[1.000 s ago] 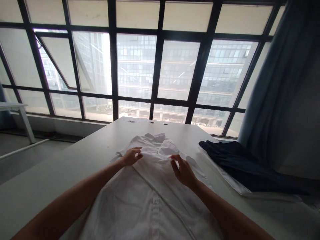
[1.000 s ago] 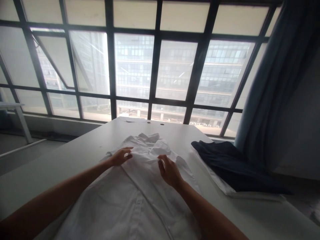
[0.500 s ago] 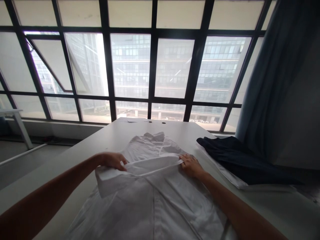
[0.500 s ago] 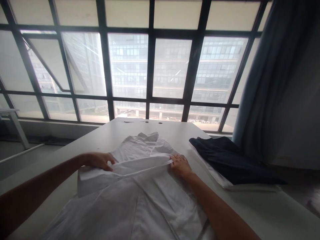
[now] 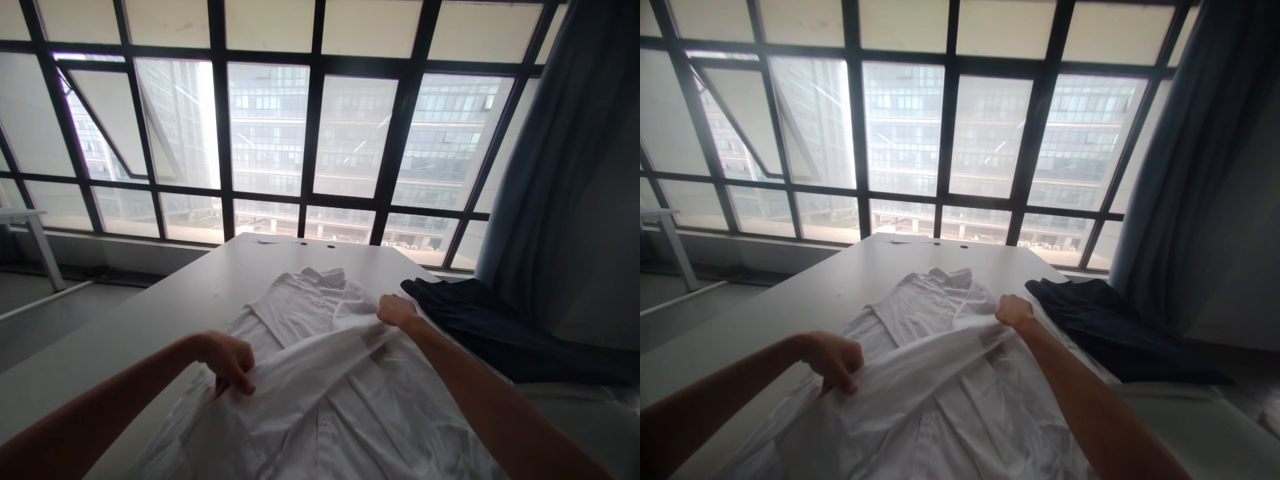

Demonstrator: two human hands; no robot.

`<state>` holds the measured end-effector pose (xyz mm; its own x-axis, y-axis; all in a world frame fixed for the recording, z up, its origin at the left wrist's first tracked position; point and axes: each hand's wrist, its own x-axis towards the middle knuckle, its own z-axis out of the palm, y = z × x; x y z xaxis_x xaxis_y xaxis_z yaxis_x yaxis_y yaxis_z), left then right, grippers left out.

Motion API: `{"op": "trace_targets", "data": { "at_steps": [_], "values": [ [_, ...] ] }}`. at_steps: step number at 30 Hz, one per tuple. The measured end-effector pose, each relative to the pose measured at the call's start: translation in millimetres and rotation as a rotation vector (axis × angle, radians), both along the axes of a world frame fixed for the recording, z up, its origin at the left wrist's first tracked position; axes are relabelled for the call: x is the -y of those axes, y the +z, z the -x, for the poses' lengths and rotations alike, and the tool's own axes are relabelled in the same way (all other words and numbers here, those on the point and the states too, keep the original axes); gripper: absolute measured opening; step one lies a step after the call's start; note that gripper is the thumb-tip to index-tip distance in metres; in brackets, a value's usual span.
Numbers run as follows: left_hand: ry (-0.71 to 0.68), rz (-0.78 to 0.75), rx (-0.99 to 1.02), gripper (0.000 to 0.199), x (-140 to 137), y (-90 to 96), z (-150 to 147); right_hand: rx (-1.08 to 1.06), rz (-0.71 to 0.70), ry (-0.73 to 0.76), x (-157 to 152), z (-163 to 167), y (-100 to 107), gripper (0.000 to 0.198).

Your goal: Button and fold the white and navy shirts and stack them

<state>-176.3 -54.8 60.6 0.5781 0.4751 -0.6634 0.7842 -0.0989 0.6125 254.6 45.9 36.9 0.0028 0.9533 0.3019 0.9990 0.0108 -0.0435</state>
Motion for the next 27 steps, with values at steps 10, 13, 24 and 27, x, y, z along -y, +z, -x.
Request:
{"op": "trace_targets", "data": {
  "at_steps": [10, 13, 24, 27],
  "values": [
    [0.012, -0.259, -0.025, 0.059, 8.4, -3.7, -10.1, 0.204, 0.225, 0.229, -79.9, 54.8, 8.6, 0.051],
    [0.011, -0.276, -0.030, 0.050, 7.6, -3.2, -11.1, 0.226, 0.254, 0.200, -97.8, 50.0, 12.3, 0.035],
    [0.086, -0.284, -0.120, 0.038, 4.2, -4.4, -11.4, 0.101, 0.112, -0.092, -116.8, -1.3, 4.1, 0.033],
    [0.120, -0.347, -0.102, 0.030, 10.2, 0.2, -10.9, 0.073, 0.120, -0.102, -108.4, -0.6, -11.7, 0.037]
  ]
}}
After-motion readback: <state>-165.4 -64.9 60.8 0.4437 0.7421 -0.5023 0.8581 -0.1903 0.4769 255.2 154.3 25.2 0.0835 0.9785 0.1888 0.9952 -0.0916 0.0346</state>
